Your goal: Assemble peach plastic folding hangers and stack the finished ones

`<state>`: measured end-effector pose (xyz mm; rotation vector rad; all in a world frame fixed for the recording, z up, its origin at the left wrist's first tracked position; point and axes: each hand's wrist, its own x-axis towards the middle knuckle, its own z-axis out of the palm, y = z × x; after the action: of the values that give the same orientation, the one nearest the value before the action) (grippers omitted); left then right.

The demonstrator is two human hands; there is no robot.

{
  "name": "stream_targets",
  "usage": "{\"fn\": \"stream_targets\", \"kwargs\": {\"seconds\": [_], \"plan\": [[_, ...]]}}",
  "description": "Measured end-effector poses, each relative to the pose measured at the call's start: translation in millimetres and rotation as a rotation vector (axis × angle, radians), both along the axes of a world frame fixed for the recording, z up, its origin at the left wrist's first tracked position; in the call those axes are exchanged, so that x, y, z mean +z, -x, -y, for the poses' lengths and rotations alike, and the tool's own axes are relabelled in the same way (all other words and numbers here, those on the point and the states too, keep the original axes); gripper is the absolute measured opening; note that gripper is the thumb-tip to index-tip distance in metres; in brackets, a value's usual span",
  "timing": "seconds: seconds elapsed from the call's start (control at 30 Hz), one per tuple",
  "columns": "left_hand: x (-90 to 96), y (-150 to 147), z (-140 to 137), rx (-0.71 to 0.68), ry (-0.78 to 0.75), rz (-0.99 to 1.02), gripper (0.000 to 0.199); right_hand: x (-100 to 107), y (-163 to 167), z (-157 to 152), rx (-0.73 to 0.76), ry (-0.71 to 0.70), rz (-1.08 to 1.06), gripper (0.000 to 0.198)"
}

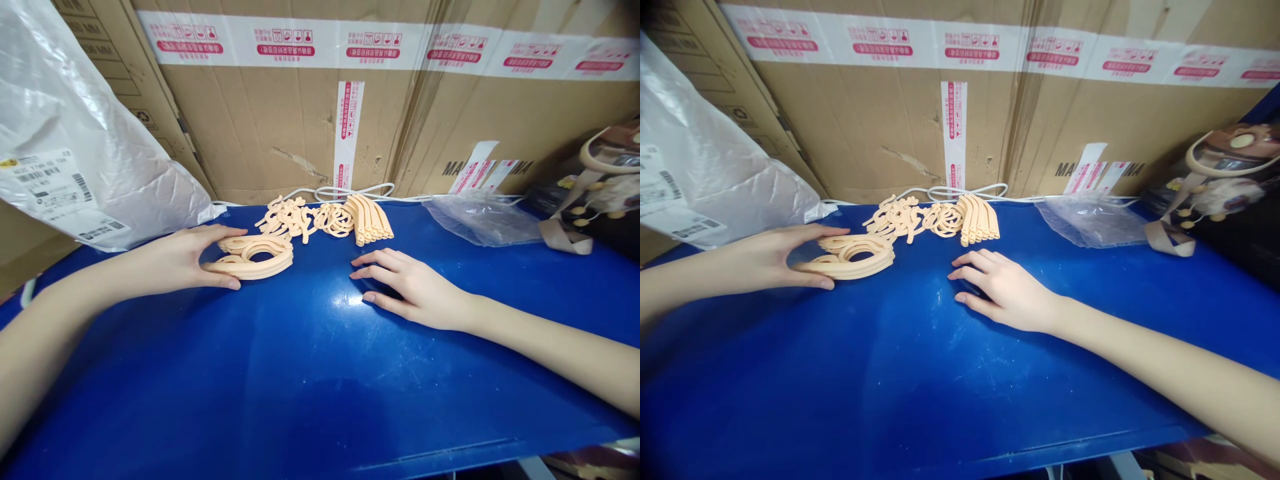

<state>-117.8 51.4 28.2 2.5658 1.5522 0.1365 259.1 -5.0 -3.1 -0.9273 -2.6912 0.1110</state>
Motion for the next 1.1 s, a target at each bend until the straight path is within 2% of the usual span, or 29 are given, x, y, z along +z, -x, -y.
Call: {"fn": "stream_targets", "kwargs": {"seconds": [0.9,1.1], "plan": [[3.7,-1.8,2.1,0.044,0.017,-0.052,0.098,-0.2,-0.3,0.2,0.01,-0.006,-0.015,0.03],[3.2,-1.6,1.3,0.089,0.081,-0.04,0.099,-0.5,-0.5,0.1,0.014,-0.006,-0.021,0.03]]}}
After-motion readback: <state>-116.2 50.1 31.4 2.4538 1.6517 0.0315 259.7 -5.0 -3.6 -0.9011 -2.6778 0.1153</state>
